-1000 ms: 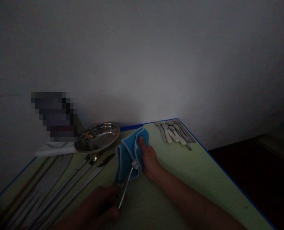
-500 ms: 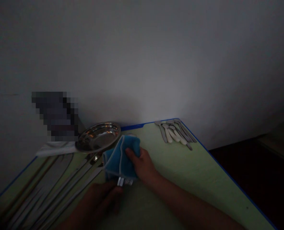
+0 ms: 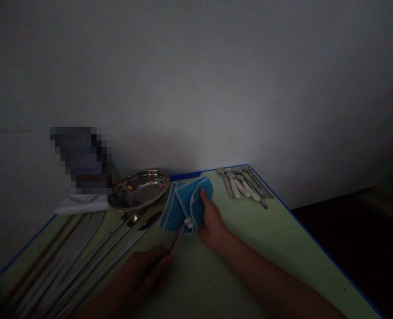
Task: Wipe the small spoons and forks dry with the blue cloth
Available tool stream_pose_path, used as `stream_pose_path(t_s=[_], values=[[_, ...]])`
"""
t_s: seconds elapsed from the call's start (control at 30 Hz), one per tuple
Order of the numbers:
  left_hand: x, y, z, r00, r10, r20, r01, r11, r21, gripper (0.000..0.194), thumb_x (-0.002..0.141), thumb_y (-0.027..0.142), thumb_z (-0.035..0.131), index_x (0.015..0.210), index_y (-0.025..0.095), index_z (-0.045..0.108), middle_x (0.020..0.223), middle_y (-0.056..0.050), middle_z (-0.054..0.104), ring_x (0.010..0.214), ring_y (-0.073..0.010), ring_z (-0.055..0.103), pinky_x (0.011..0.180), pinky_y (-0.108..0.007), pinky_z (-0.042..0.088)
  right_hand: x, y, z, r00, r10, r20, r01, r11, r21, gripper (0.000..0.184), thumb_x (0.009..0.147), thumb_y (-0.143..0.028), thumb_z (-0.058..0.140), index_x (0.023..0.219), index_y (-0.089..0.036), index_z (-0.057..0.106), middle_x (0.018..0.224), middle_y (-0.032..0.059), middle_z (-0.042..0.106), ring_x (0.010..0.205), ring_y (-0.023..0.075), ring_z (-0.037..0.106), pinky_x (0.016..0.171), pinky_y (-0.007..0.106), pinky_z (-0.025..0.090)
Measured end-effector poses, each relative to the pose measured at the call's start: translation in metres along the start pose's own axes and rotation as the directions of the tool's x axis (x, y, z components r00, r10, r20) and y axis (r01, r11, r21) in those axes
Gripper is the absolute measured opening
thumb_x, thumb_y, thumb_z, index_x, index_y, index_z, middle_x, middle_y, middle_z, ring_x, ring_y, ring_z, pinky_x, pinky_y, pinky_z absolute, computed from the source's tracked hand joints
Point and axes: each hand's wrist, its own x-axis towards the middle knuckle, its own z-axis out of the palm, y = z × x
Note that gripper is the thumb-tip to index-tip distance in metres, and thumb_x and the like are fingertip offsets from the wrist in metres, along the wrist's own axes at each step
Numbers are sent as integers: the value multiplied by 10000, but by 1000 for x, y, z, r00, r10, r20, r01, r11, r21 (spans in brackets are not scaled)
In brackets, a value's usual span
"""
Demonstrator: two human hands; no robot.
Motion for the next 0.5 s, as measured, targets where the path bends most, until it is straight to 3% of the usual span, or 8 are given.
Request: stream_pose_path(t_s=[0.17,0.5], values=[[0,0,-3,996,45,83,-52,995,89,329,910,305,344,661,192,527,560,29,602,523,-108,577,547,-178,398,-4,-2,-1,1000,7,20,-6,999,-50,317,703,-436,596,831,-146,614,661,11,666,651,149,622,639,268,481],[-4,6,-13,983,116,143,-112,993,-38,356,921,267,333,711,189,609,693,8,642,672,-116,609,655,-177,417,-3,1,-3,995,-89,45,93,991,-93,367,651,-505,619,772,-159,602,619,-13,644,544,116,579,557,237,463]])
